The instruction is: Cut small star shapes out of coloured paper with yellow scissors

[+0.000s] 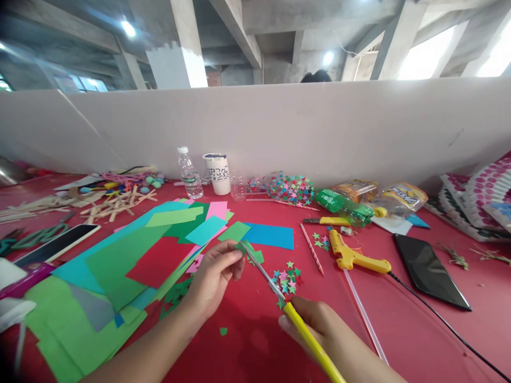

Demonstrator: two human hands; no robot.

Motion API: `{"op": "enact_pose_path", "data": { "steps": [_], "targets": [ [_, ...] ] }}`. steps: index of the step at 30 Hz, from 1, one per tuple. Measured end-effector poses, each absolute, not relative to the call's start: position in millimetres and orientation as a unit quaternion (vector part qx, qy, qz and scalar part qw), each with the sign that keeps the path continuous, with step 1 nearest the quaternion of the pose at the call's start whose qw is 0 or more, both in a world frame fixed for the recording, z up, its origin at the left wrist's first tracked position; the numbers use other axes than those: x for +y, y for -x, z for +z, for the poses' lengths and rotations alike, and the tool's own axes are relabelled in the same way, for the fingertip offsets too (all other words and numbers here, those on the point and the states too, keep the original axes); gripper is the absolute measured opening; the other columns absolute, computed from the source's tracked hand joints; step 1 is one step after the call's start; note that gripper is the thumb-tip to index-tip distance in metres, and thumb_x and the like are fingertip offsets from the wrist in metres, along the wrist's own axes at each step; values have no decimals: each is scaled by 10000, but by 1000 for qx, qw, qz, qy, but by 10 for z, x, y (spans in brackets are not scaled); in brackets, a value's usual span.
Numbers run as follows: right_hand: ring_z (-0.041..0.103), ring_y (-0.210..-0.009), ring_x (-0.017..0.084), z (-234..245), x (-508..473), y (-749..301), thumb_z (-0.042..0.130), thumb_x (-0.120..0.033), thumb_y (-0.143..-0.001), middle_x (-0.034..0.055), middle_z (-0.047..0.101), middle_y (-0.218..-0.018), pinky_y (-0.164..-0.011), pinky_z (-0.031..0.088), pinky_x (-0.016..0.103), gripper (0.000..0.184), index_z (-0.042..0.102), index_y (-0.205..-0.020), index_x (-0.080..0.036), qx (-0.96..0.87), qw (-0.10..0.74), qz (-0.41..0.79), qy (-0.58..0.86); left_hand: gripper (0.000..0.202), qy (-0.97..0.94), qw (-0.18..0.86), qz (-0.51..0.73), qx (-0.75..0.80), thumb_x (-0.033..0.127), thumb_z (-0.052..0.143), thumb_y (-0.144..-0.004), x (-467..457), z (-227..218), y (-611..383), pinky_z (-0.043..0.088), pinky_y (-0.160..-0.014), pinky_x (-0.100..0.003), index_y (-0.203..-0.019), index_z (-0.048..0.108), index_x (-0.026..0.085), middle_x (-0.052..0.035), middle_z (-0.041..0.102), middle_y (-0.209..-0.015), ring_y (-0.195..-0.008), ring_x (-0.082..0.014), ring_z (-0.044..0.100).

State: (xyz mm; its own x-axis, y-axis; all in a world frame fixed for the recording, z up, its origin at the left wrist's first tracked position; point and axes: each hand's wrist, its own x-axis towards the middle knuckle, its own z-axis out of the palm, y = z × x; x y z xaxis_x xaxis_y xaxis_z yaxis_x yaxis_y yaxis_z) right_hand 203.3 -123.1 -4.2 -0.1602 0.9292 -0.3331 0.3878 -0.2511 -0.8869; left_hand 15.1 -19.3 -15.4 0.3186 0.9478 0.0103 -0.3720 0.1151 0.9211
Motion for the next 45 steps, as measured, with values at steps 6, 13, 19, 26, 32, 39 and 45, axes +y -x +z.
{"op": "enact_pose_path", "data": {
  "steps": [6,13,19,26,32,39,45],
  "targets": [
    [354,-534,105,-60,-1230,-2016,556,-716,-715,-41,419,-575,-452,321,186,540,563,-693,-176,-552,277,496,610,77,-422,667,518,329,200,600,-757,-167,-159,-138,337,-487,-186,-701,562,163,28,564,-550,-482,-66,482],
    [334,-561,106,-58,-1218,-2016,559,-674,-749,-47,375,-599,-489,313,200,504,524,-682,-176,-562,278,512,587,114,-428,684,501,313,259,639,-767,-198,-151,-183,398,-525,-210,-745,599,155,7,613,-608,-518,-88,535],
    [316,-538,92,-23,-1202,-2020,538,-681,-764,-60,332,-588,-466,274,196,511,464,-662,-186,-566,261,527,577,84,-422,665,525,323,234,643,-753,-180,-147,-173,413,-538,-211,-749,610,157,7,617,-619,-531,-90,543],
    [369,-520,90,52,-1247,-2040,506,-743,-731,-37,451,-632,-416,286,180,560,504,-712,-183,-540,235,560,582,95,-453,644,522,328,240,617,-751,-195,-99,-162,388,-526,-210,-705,588,161,10,599,-593,-516,-87,530],
    [345,-454,71,101,-1266,-2014,485,-752,-737,-62,424,-572,-403,301,179,572,509,-768,-181,-530,220,569,589,100,-467,641,516,325,238,603,-756,-180,-103,-151,375,-508,-208,-698,592,157,9,591,-580,-508,-89,528],
    [363,-480,80,45,-1276,-2001,508,-763,-708,-53,414,-585,-401,298,180,575,475,-692,-189,-517,242,560,600,79,-456,654,517,311,216,593,-765,-161,-141,-145,372,-505,-204,-713,599,156,9,595,-589,-503,-84,529],
    [360,-537,93,-57,-1284,-2018,495,-779,-699,-50,399,-598,-449,306,180,586,449,-668,-196,-508,271,563,593,61,-415,688,510,307,215,633,-729,-163,-132,-159,387,-515,-212,-730,611,158,2,619,-597,-504,-90,534]
  ]
}}
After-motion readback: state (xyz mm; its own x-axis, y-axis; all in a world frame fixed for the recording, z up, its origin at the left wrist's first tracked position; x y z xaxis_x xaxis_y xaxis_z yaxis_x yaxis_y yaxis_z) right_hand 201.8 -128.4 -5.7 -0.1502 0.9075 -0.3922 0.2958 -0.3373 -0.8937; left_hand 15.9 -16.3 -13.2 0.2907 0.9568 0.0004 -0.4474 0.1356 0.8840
